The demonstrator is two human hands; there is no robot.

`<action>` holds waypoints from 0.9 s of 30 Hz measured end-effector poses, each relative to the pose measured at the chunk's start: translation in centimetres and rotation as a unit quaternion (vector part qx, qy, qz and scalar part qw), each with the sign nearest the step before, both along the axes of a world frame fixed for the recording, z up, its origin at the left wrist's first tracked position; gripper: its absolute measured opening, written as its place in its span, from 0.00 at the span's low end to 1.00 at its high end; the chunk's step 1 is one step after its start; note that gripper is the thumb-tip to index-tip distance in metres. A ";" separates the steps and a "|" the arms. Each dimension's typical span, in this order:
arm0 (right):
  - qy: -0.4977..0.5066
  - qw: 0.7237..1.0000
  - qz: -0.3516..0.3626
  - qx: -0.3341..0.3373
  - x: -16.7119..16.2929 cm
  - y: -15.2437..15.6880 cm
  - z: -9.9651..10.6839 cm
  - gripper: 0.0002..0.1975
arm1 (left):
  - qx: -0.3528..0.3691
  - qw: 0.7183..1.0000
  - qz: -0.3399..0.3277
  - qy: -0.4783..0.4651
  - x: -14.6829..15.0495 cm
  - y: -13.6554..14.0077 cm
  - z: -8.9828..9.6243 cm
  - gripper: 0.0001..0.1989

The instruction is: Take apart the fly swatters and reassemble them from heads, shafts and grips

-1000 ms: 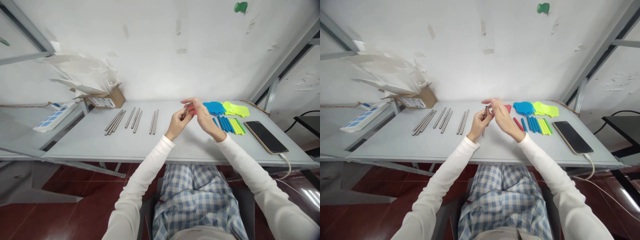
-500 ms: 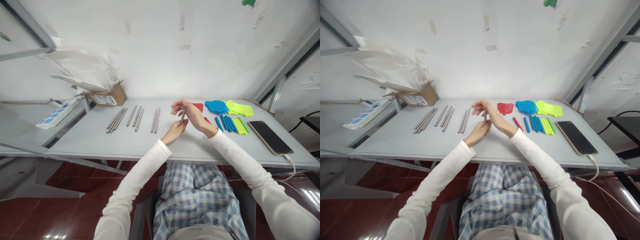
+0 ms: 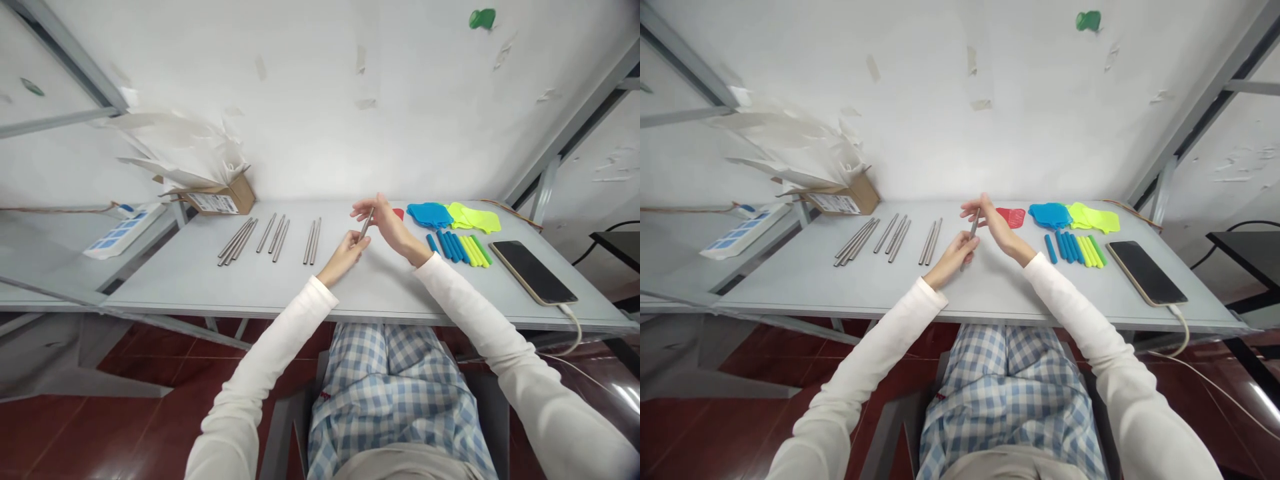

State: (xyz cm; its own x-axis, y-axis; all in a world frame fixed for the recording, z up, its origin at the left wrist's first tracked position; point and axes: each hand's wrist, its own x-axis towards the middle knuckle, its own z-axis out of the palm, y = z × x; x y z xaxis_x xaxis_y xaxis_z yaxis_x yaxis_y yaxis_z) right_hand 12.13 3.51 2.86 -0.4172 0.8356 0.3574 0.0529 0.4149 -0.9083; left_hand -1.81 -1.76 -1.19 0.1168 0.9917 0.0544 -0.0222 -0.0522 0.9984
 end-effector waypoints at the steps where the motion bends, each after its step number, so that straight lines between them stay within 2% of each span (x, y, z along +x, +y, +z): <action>1: -0.029 0.999 -0.041 0.019 0.4 0.5 -0.8 0.29 | -0.001 1.000 0.018 0.021 -0.7 0.2 -0.1 0.10; 3: -0.144 0.980 -0.114 0.080 1.3 1.0 -2.8 0.24 | 0.012 0.992 0.078 0.099 -2.4 0.6 -0.4 0.17; 4: -0.225 0.958 -0.134 0.119 1.8 1.1 -3.8 0.20 | 0.025 0.982 0.110 0.150 -3.2 0.8 -0.6 0.22; 7: -0.431 0.865 -0.136 0.217 2.9 0.7 -6.3 0.17 | 0.066 0.935 0.164 0.306 -4.7 1.1 -1.4 0.34; 9: -0.494 0.820 -0.140 0.254 3.7 0.3 -7.0 0.21 | 0.064 0.904 0.177 0.385 -4.9 1.0 -1.9 0.39; 11: -0.521 0.795 -0.157 0.268 4.6 0.0 -7.1 0.24 | 0.053 0.869 0.195 0.451 -4.7 0.7 -2.4 0.41; 15: -0.541 0.777 -0.178 0.270 7.3 0.6 -6.7 0.28 | 0.041 0.791 0.223 0.568 -4.3 0.2 -3.0 0.34; 17: -0.549 0.767 -0.185 0.277 9.1 1.3 -6.5 0.28 | 0.040 0.766 0.241 0.594 -4.4 0.1 -2.9 0.33; 20: -0.557 0.761 -0.166 0.288 11.7 2.6 -6.3 0.29 | 0.077 0.751 0.246 0.608 -4.8 0.6 -2.5 0.36; 22: -0.553 0.763 -0.161 0.292 12.8 3.4 -5.9 0.29 | 0.106 0.742 0.211 0.628 -5.2 1.4 -2.2 0.35; 25: -0.533 0.768 -0.185 0.302 13.0 3.7 -4.9 0.25 | 0.107 0.733 0.154 0.654 -6.3 3.1 -2.0 0.31; 27: -0.509 0.779 -0.188 0.316 12.2 3.5 -4.2 0.21 | 0.098 0.731 0.168 0.654 -7.3 4.1 -2.2 0.27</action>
State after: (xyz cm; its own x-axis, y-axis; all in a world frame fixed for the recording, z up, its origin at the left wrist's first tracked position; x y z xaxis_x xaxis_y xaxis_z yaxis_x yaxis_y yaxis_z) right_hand 24.35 6.96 -1.34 -0.5215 0.7587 0.3904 0.8369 0.5439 0.0610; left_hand -9.11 2.37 -3.43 -0.0522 0.9643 0.2597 0.9918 0.0197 0.1262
